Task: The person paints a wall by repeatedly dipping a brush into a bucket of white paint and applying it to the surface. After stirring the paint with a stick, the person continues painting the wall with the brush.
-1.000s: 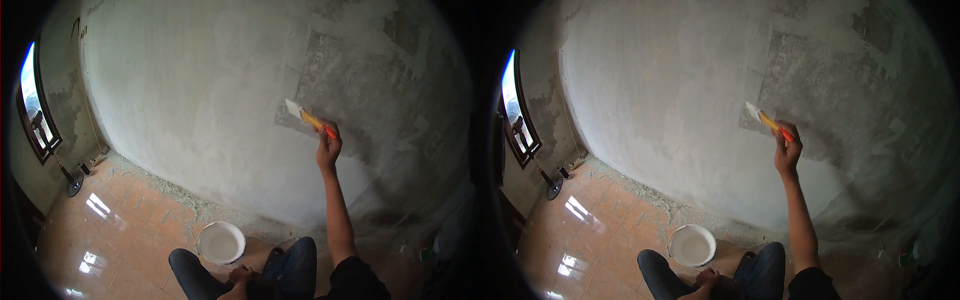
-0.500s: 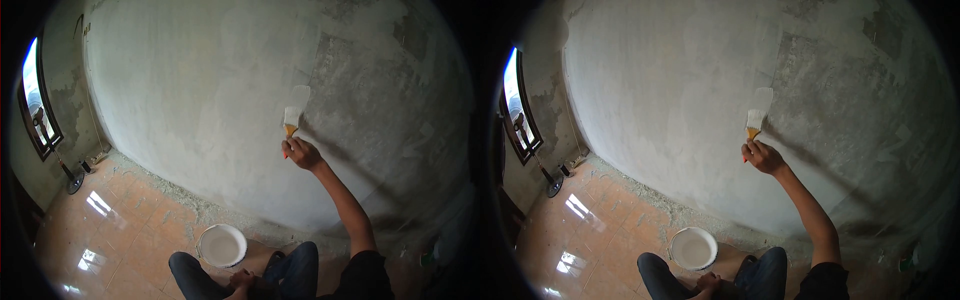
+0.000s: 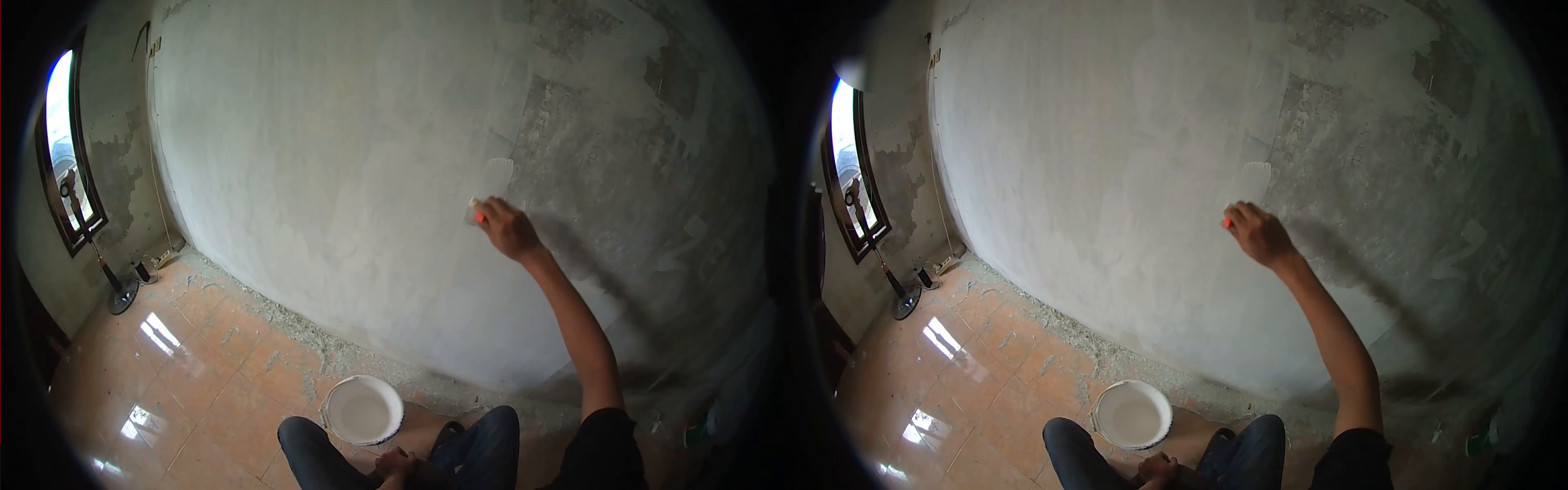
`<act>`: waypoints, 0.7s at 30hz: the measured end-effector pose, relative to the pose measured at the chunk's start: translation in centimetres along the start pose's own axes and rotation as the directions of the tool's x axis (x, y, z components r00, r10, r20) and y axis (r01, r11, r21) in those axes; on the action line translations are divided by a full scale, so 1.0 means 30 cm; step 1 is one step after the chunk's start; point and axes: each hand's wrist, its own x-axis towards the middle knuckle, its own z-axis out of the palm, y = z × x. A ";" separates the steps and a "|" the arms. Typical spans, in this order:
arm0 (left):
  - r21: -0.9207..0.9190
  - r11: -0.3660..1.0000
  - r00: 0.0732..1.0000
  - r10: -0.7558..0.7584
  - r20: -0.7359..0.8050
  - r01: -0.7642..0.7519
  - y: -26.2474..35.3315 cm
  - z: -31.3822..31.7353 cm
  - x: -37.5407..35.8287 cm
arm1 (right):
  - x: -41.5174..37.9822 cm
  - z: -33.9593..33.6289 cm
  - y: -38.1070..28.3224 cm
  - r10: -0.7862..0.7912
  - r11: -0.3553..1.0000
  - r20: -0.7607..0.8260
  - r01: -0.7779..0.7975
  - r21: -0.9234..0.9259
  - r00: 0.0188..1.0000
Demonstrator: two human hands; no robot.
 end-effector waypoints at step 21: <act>-0.033 0.999 1.000 -0.002 0.028 0.003 0.001 -0.014 -0.009 | -0.038 -0.036 0.069 -0.387 0.855 0.111 0.401 -0.329 0.916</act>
